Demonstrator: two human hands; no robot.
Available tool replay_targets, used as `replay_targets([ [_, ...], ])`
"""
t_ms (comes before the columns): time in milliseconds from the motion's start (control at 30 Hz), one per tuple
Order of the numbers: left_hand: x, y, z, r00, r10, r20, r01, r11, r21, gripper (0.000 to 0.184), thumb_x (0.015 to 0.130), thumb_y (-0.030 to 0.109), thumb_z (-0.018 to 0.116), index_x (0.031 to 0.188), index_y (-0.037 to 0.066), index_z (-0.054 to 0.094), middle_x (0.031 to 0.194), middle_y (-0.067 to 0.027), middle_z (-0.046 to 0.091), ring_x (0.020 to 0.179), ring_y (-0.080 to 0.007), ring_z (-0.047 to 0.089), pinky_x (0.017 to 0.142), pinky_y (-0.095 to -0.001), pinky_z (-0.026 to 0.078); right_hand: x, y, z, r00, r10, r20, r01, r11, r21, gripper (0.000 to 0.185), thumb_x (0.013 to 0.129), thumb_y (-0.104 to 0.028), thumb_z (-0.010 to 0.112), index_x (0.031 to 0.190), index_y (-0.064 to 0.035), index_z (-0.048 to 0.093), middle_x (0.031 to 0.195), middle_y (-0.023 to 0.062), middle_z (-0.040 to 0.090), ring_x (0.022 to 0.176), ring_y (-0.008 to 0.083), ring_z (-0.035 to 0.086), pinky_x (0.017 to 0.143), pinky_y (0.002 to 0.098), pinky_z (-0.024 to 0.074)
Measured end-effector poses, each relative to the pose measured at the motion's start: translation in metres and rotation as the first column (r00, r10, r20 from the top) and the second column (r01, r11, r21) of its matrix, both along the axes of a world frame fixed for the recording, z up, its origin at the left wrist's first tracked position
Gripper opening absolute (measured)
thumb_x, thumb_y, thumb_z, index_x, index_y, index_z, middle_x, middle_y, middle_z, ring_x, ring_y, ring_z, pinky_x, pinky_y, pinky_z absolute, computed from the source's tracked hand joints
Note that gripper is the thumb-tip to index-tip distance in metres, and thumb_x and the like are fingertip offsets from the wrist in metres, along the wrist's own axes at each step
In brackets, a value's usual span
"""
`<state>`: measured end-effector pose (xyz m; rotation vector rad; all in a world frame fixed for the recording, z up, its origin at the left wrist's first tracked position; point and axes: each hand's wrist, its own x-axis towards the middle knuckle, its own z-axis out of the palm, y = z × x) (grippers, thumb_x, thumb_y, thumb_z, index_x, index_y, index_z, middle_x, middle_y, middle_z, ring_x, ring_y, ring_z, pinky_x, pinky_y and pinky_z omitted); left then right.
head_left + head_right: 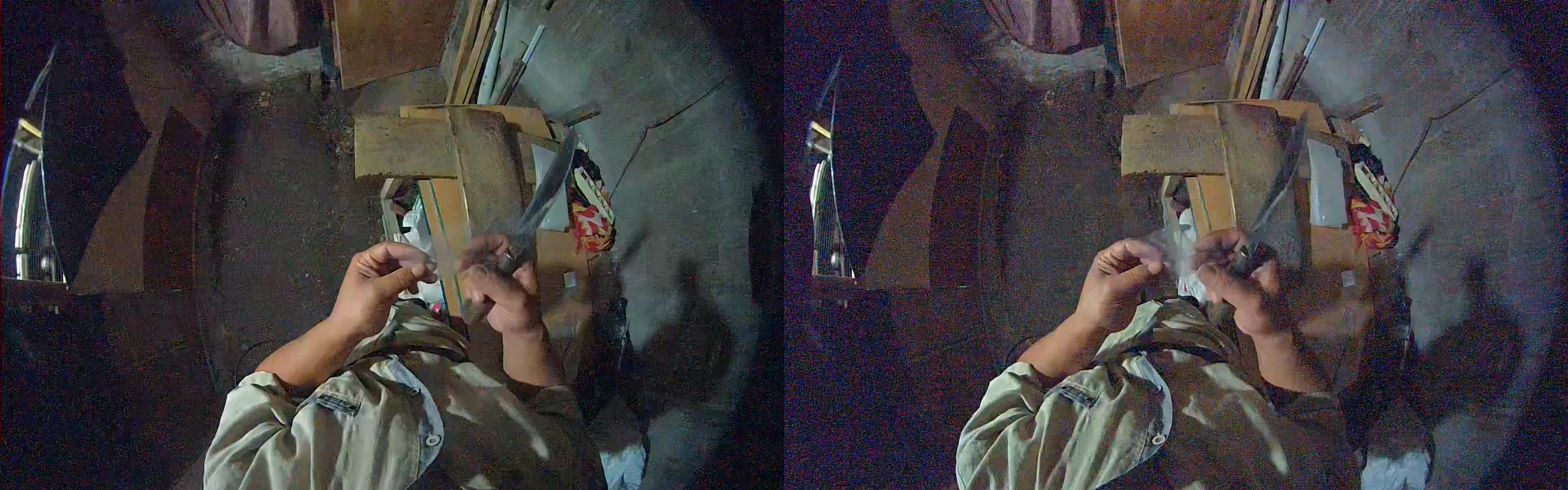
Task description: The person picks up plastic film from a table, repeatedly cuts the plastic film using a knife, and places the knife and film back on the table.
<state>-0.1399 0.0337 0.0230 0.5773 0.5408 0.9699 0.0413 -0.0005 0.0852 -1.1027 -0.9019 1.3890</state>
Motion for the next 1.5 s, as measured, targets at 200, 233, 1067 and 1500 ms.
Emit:
replay_targets([
  [200, 0.001, 0.005, 0.007, 0.994, -0.041, 0.105, 0.04, 0.999, 0.005, 0.009, 0.08, 0.0, 0.062, 0.088, 0.003, 0.061, 0.086, -0.0088, 0.065, 0.078, -0.0157, 0.062, 0.072, -0.0288, 0.049, 0.003, 0.001, -0.006, 0.988, 0.133, 0.079, -0.143, 0.981, 0.132, 0.041, 0.069, -0.013, 0.076, 0.101, 0.001, 0.056, 0.093, 0.0062, 0.061, 0.064, 0.0054, 0.048, 0.06, 0.0202, 0.0405],
  [233, 0.004, 0.005, 0.006, 0.994, -0.041, 0.105, 0.041, 0.999, 0.007, 0.009, 0.08, 0.0, 0.062, 0.088, 0.003, 0.061, 0.086, -0.0088, 0.065, 0.078, -0.0157, 0.062, 0.072, -0.0288, 0.049, 0.005, -0.002, -0.008, 0.988, 0.133, 0.079, -0.143, 0.981, 0.134, 0.041, 0.069, -0.013, 0.076, 0.101, 0.001, 0.056, 0.093, 0.0062, 0.061, 0.064, 0.0054, 0.048, 0.06, 0.0202, 0.0405],
  [1067, 0.018, 0.003, 0.004, 0.992, 0.084, -0.091, -0.083, 0.996, 0.006, 0.011, 0.08, 0.011, 0.065, 0.085, 0.002, 0.061, 0.075, -0.0047, 0.064, 0.069, -0.0105, 0.058, 0.059, -0.0222, 0.041, -0.001, -0.01, -0.023, 0.978, -0.007, 0.207, 0.034, 0.992, -0.125, 0.025, 0.069, -0.008, 0.073, 0.087, -0.0039, 0.056, 0.074, -0.0011, 0.056, 0.068, 0.0081, 0.053, 0.064, 0.0227, 0.0427],
  [1500, 0.005, 0.005, 0.009, 0.974, -0.039, -0.223, 0.057, 0.996, 0.073, 0.013, 0.084, 0.014, 0.063, 0.088, 0.002, 0.065, 0.077, -0.0063, 0.066, 0.065, -0.0081, 0.057, 0.052, -0.0202, 0.039, 0.013, -0.006, -0.012, 0.97, -0.106, 0.221, 0.122, 0.991, -0.06, 0.025, 0.07, -0.009, 0.072, 0.089, -0.0041, 0.056, 0.077, -0.0004, 0.058, 0.071, 0.0075, 0.053, 0.066, 0.0233, 0.0437],
])
